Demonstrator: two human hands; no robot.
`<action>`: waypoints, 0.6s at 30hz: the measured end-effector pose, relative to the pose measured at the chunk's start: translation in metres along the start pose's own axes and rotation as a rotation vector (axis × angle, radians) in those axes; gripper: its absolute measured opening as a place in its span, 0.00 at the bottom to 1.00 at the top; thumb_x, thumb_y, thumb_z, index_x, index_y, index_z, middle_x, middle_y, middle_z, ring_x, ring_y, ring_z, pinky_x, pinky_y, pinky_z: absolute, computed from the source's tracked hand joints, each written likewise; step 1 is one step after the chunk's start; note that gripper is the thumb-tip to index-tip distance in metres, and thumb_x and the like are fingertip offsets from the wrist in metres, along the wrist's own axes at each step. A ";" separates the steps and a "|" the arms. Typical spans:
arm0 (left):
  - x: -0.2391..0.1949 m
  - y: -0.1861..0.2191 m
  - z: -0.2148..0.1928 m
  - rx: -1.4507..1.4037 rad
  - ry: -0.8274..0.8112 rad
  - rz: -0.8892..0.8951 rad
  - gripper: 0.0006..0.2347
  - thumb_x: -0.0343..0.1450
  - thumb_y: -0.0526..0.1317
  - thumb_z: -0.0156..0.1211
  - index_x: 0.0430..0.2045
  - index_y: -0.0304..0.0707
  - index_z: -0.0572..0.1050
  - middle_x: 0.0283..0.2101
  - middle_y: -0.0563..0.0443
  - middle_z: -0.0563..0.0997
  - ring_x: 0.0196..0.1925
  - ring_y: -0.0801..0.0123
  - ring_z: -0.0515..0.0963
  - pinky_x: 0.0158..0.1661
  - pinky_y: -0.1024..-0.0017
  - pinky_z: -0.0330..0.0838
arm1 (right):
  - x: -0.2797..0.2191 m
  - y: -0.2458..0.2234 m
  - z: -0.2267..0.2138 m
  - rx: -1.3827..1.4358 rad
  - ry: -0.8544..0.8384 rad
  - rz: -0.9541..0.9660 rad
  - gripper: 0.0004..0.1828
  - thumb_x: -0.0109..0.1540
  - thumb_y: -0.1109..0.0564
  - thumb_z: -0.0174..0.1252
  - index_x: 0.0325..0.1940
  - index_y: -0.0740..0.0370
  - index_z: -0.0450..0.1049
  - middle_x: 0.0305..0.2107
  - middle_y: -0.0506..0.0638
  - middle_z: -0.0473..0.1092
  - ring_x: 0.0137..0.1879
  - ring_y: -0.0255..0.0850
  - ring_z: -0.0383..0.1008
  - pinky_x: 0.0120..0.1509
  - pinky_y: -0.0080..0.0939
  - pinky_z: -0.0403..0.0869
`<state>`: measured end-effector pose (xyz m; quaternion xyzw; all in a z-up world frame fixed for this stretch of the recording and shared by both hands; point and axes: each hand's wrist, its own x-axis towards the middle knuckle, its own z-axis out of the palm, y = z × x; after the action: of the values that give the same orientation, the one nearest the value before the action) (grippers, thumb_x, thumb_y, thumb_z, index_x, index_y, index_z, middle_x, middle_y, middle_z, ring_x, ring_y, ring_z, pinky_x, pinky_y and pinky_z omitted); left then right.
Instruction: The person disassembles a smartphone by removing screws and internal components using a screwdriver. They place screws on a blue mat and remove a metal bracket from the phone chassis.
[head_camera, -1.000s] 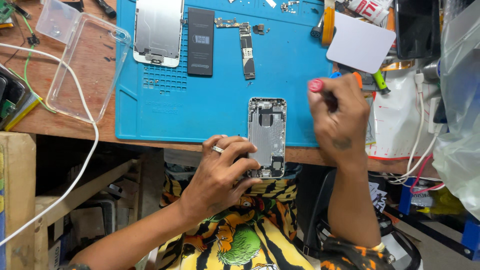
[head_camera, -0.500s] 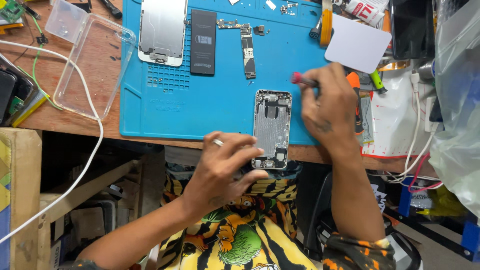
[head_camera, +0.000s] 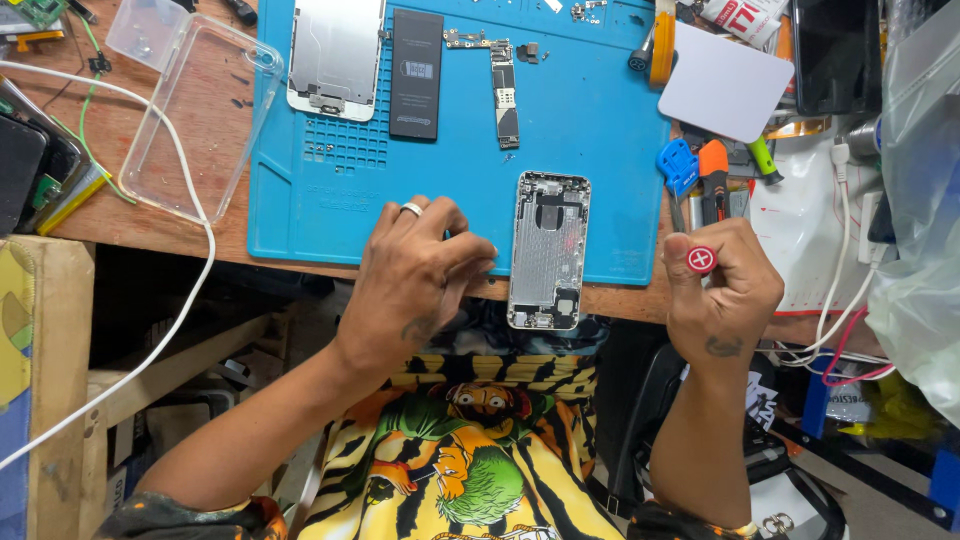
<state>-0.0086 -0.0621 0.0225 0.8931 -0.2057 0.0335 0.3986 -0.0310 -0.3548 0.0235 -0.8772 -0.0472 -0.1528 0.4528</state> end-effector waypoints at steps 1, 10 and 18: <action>0.002 -0.001 -0.001 0.004 -0.010 0.014 0.03 0.67 0.37 0.68 0.28 0.40 0.82 0.34 0.50 0.76 0.39 0.61 0.74 0.44 0.61 0.64 | 0.000 0.001 0.000 -0.019 0.006 -0.003 0.20 0.73 0.51 0.65 0.33 0.66 0.70 0.29 0.46 0.66 0.33 0.30 0.62 0.37 0.29 0.60; -0.028 0.012 -0.009 0.019 -0.093 0.048 0.04 0.71 0.32 0.59 0.26 0.35 0.71 0.30 0.47 0.71 0.34 0.58 0.69 0.41 0.61 0.61 | -0.033 -0.014 -0.032 0.027 -0.123 -0.010 0.15 0.72 0.55 0.63 0.34 0.65 0.73 0.29 0.47 0.69 0.34 0.32 0.67 0.40 0.30 0.66; -0.098 0.015 0.015 -0.288 -0.440 -0.202 0.16 0.67 0.45 0.69 0.19 0.34 0.68 0.20 0.45 0.71 0.26 0.53 0.71 0.34 0.58 0.64 | -0.057 -0.015 -0.049 0.234 -0.763 0.234 0.09 0.55 0.63 0.68 0.39 0.65 0.83 0.29 0.49 0.76 0.33 0.34 0.75 0.35 0.31 0.71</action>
<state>-0.1053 -0.0486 0.0004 0.8291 -0.1997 -0.2308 0.4685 -0.0993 -0.3825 0.0447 -0.8130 -0.1286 0.2424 0.5136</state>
